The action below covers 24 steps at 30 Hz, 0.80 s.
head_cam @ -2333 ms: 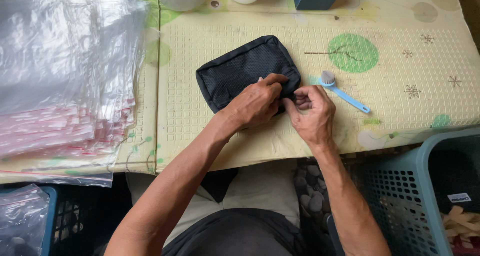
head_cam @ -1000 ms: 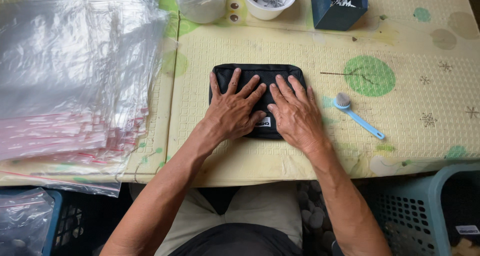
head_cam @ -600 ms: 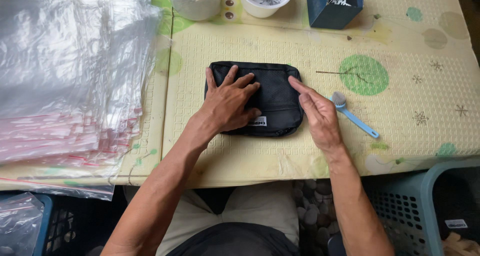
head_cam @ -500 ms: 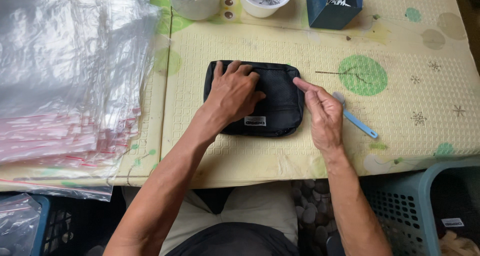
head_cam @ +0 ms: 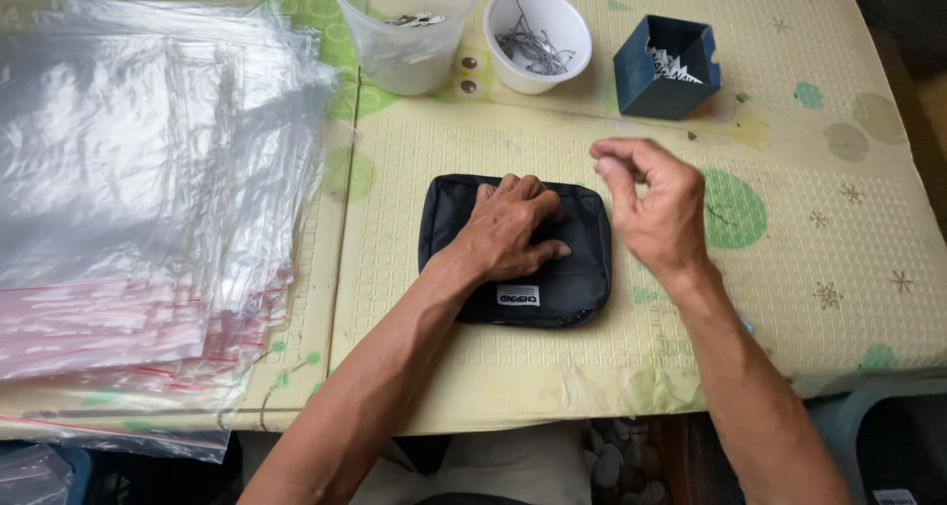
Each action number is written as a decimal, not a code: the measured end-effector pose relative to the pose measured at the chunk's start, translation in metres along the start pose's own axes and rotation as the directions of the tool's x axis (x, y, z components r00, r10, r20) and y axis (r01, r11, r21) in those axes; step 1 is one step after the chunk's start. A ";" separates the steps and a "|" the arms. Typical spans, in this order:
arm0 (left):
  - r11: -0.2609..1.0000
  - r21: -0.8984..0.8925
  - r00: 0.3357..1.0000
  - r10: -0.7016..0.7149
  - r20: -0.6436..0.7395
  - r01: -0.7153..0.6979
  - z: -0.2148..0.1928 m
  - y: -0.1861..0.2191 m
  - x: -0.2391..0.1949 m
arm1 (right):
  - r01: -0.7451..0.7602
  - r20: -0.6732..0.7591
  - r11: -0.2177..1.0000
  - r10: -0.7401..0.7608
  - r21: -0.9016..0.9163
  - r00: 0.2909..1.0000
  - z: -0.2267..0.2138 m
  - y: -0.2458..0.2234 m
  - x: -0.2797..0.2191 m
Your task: The person cleans a small black bag using a blue brush, scrubbing the surface and edges. They then manipulate the bag's zipper and handle, and finally pick up a small metal object from a nearby container.
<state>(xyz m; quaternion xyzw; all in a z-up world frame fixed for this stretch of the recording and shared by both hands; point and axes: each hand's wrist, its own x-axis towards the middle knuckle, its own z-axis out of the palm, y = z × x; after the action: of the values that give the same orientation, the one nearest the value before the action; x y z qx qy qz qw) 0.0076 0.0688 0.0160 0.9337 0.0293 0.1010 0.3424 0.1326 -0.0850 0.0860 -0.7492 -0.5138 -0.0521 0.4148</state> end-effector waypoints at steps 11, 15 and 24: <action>0.983 -0.162 0.994 -0.076 0.074 0.087 0.001 -0.014 0.016 | 0.010 0.001 0.958 -0.010 -0.288 1.000 0.054 0.095 0.170; 0.936 -0.324 0.987 -0.107 0.121 0.141 -0.006 -0.017 0.019 | -0.016 0.133 0.891 0.086 -0.453 0.987 0.069 0.096 0.188; 0.931 -0.345 0.991 -0.086 0.098 0.115 0.000 -0.023 0.025 | 0.184 0.358 0.562 0.217 -0.806 0.908 0.090 0.093 0.202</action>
<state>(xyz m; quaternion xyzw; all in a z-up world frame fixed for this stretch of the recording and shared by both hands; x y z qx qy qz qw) 0.0327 0.0898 0.0054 0.8584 0.0447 0.0489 0.5087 0.2716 0.1111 0.0761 -0.8525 -0.4978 -0.1207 -0.1044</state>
